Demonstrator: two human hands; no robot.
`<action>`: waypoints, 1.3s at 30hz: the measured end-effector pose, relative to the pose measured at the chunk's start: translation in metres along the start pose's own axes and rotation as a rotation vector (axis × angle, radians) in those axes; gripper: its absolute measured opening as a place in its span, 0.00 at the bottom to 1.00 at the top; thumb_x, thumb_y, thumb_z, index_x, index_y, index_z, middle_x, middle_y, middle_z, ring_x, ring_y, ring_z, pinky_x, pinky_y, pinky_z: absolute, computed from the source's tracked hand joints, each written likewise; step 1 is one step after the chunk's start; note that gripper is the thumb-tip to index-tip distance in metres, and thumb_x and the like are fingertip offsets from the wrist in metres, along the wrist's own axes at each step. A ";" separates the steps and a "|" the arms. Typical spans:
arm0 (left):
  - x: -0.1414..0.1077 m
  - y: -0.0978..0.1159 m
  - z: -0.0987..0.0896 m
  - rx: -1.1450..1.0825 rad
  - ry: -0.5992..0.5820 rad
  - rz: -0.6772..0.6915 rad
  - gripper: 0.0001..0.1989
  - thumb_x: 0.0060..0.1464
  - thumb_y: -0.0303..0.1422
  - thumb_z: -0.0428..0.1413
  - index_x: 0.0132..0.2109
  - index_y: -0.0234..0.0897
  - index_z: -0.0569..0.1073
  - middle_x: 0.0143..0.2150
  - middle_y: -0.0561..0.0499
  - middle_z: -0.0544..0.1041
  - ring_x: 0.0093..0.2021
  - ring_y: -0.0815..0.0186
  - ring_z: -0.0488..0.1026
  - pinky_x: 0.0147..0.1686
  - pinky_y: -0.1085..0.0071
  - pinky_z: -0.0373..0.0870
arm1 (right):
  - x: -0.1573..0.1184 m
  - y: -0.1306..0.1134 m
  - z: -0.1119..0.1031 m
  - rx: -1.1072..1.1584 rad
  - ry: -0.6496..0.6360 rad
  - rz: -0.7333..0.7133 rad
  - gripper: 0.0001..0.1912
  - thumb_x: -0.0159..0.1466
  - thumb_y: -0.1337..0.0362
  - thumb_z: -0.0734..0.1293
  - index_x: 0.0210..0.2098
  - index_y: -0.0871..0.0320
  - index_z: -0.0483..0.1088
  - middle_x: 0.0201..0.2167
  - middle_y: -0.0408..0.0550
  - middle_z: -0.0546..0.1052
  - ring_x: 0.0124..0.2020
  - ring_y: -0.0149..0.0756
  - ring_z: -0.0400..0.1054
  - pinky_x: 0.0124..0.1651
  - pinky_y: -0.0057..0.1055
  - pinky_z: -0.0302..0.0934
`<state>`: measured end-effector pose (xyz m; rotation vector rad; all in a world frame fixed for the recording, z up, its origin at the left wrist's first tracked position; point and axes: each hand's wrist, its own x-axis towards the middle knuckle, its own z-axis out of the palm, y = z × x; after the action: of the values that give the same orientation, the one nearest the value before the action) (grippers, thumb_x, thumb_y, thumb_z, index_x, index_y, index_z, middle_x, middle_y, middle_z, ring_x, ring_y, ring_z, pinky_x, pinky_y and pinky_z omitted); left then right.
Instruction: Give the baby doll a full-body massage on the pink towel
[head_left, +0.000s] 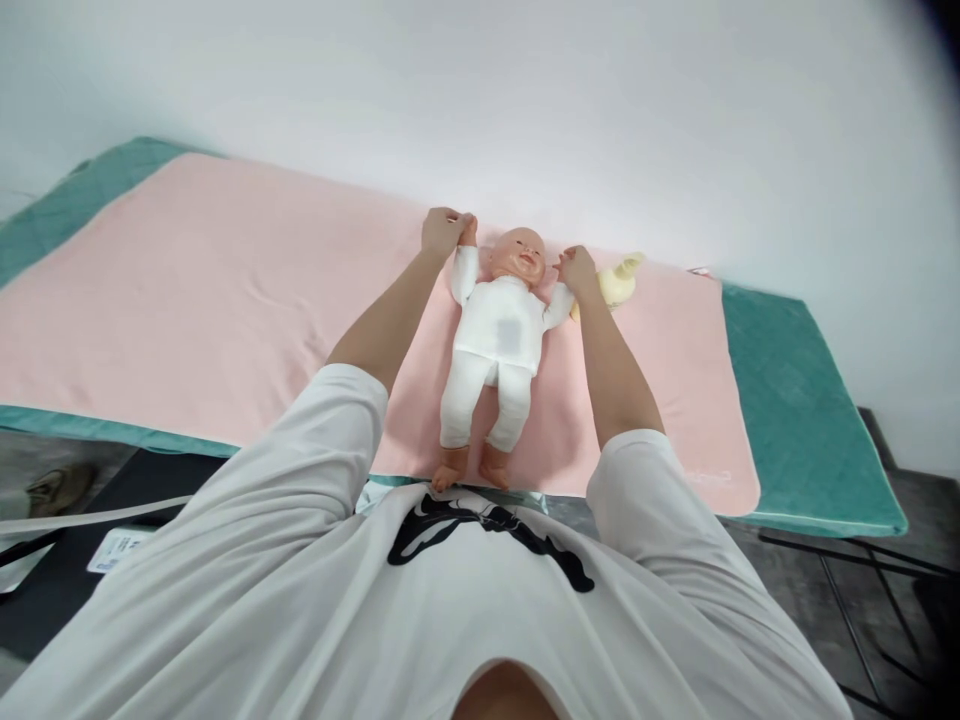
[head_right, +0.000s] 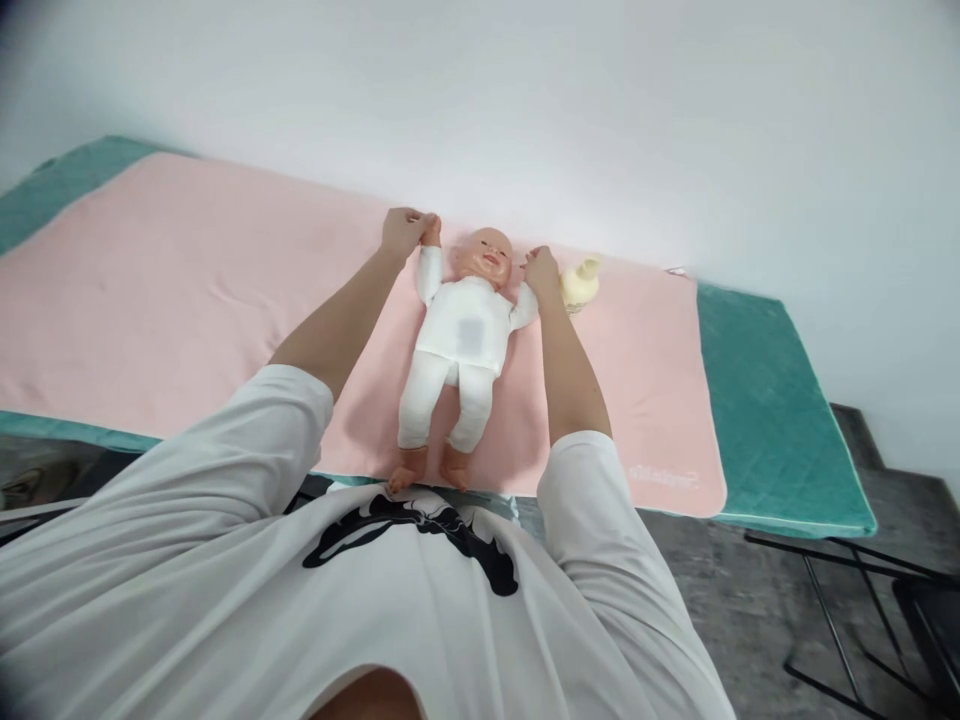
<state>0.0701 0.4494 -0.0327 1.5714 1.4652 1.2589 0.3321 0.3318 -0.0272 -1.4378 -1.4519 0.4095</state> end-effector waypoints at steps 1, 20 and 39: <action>-0.006 0.009 -0.004 -0.003 -0.002 0.045 0.12 0.54 0.40 0.60 0.29 0.36 0.73 0.28 0.46 0.77 0.35 0.62 0.76 0.41 0.66 0.72 | 0.004 0.000 -0.003 -0.004 -0.013 0.062 0.21 0.68 0.48 0.61 0.46 0.60 0.69 0.42 0.56 0.77 0.49 0.43 0.73 0.59 0.48 0.64; -0.210 0.026 -0.078 0.108 0.166 0.212 0.19 0.56 0.36 0.59 0.54 0.39 0.74 0.50 0.45 0.78 0.53 0.60 0.74 0.56 0.63 0.70 | -0.181 -0.071 -0.045 -0.086 0.244 0.166 0.21 0.62 0.58 0.66 0.52 0.56 0.73 0.51 0.51 0.79 0.53 0.41 0.74 0.63 0.43 0.65; -0.270 -0.018 -0.096 0.329 0.049 -0.080 0.23 0.56 0.46 0.59 0.55 0.39 0.77 0.51 0.42 0.81 0.48 0.50 0.79 0.50 0.58 0.73 | -0.259 -0.049 -0.019 -0.151 0.168 0.448 0.30 0.66 0.55 0.61 0.66 0.55 0.61 0.62 0.54 0.72 0.62 0.45 0.69 0.66 0.47 0.62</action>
<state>-0.0041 0.1758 -0.0754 1.6775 1.8205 1.0567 0.2646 0.0833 -0.0845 -1.8788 -1.0390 0.4476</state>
